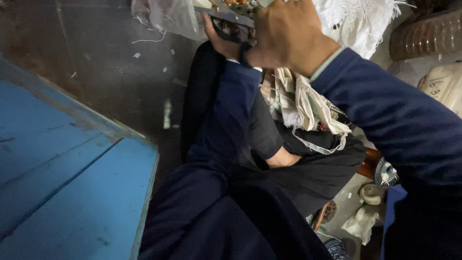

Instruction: The person sits on the floor and handles small copper wire pieces, placing them into a plastic bag. They then pick up a circular electrical component with copper windings and use a metal tool to adjust or secure the windings on the component.

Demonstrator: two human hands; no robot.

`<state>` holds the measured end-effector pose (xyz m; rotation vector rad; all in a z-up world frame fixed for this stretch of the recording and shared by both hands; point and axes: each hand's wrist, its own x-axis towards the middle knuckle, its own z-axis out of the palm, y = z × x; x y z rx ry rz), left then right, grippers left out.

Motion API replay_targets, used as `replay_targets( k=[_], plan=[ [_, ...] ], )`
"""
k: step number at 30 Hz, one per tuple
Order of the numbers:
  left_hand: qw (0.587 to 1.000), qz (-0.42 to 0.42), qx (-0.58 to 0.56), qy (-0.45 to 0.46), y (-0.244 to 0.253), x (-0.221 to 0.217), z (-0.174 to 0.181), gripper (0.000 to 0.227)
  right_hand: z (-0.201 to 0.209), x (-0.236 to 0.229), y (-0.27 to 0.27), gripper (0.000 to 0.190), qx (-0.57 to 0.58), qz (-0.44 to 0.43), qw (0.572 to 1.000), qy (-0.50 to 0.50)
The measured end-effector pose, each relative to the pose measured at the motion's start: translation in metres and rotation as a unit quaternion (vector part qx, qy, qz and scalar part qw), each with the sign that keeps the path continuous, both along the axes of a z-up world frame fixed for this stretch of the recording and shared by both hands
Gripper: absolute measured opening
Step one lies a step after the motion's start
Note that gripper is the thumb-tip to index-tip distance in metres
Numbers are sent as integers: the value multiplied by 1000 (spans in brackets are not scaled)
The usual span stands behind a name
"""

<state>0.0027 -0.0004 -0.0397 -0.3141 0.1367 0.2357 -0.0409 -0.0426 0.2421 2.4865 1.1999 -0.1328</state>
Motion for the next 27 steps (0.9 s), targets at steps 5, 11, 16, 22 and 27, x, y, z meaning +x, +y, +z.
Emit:
replay_targets(
  k=[5, 11, 16, 22, 27],
  plan=[
    [999, 25, -2, 29, 12, 9, -9, 69, -21, 10, 8, 43, 61, 75, 993, -62],
    [997, 47, -39, 50, 8, 9, -2, 76, -31, 19, 3, 50, 84, -23, 993, 74],
    [996, 73, -35, -45, 3, -10, 39, 86, -46, 38, -10, 42, 98, 82, 992, 25],
    [987, 128, -62, -76, 8, -11, 53, 80, -26, 51, -15, 29, 21, 87, 996, 29],
    [992, 75, -96, 21, 7, -13, 57, 75, 38, 34, -47, 32, 25, 171, 985, -26]
  ],
)
